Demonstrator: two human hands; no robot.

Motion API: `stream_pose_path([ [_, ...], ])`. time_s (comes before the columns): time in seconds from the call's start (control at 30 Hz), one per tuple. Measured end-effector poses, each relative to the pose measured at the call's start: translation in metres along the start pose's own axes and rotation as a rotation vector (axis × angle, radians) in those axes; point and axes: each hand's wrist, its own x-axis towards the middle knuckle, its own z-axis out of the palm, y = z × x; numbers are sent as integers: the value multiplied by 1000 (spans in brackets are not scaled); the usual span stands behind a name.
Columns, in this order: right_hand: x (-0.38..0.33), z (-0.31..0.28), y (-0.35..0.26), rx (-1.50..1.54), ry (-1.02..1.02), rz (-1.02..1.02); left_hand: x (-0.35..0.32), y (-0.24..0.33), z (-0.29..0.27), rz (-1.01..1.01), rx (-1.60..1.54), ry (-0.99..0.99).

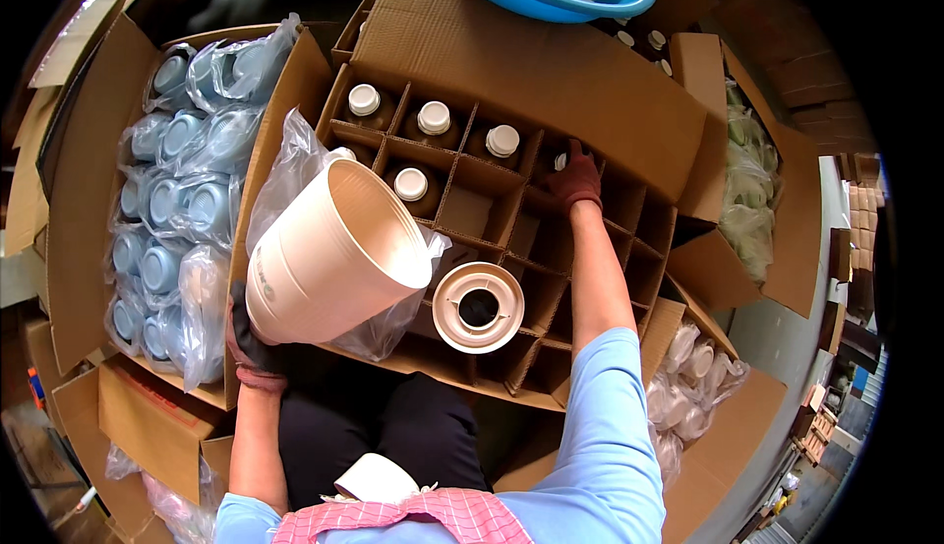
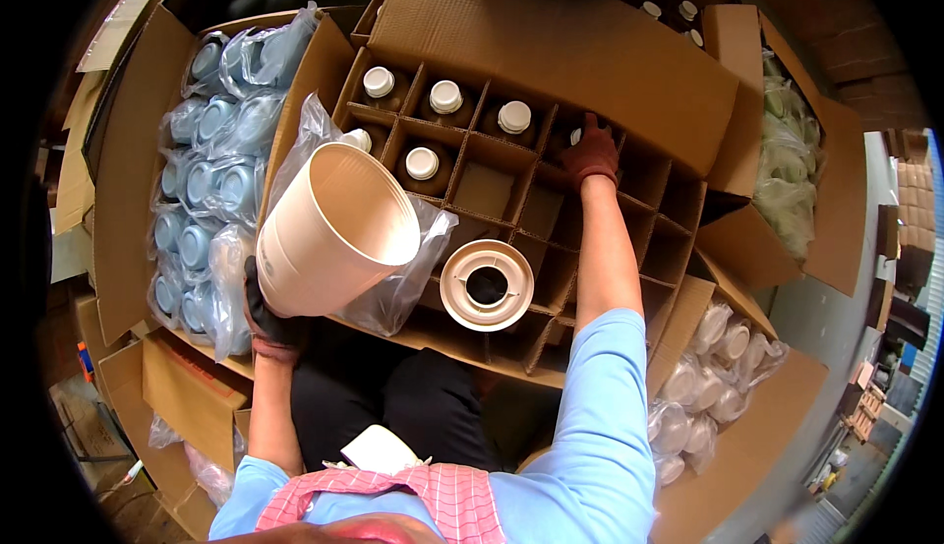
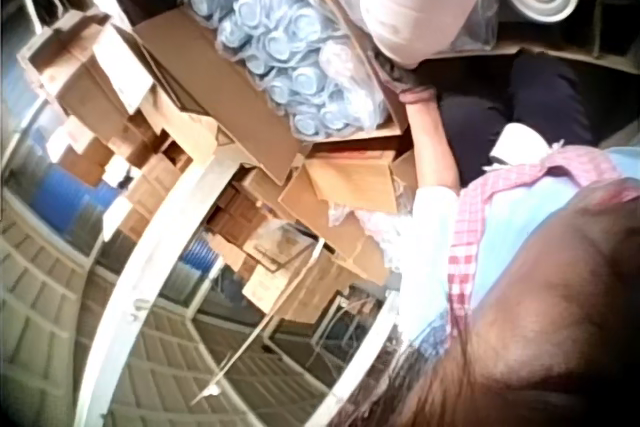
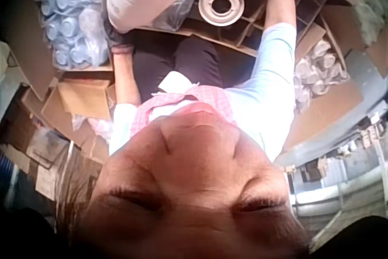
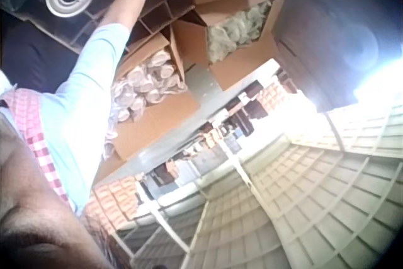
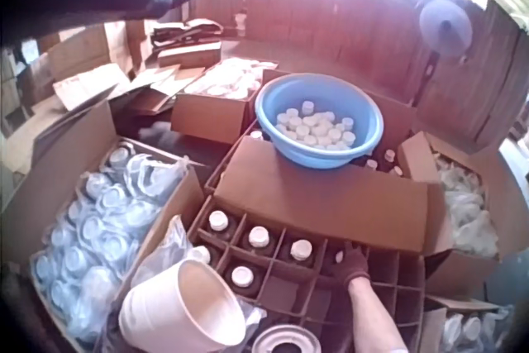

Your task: The person assembles thermos flasks by inserting metal inner liners into plastic outer shells and securing the lids. They handle beige and light blue thermos units, placing the finished products into plastic bags and cardboard boxes.

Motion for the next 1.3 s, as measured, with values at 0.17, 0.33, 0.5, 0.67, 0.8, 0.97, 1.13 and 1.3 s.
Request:
stream_pose_path([
  [0.17,0,-2,-13,-86,-3,33,-1,-24,-2,-321,-462,7],
  [0.33,-9,13,1,-71,81,17,2,2,-2,-56,22,-89],
  [0.5,-53,-36,-8,27,434,-134,0,-18,-10,-499,-914,7],
  [0.67,-147,-189,-9,393,425,-549,2,10,-23,-356,-1003,-42],
  [0.8,-273,-273,-25,860,62,-791,-7,45,-52,406,-60,92],
  [0.97,-389,-269,-69,1393,-598,-765,-15,74,-96,420,-377,-140],
  [1.13,-465,-207,-114,1313,-765,-812,-49,95,-159,-39,-1256,-558],
  [1.3,-522,-176,-139,1267,-732,-562,-66,50,-206,120,-1108,-916],
])
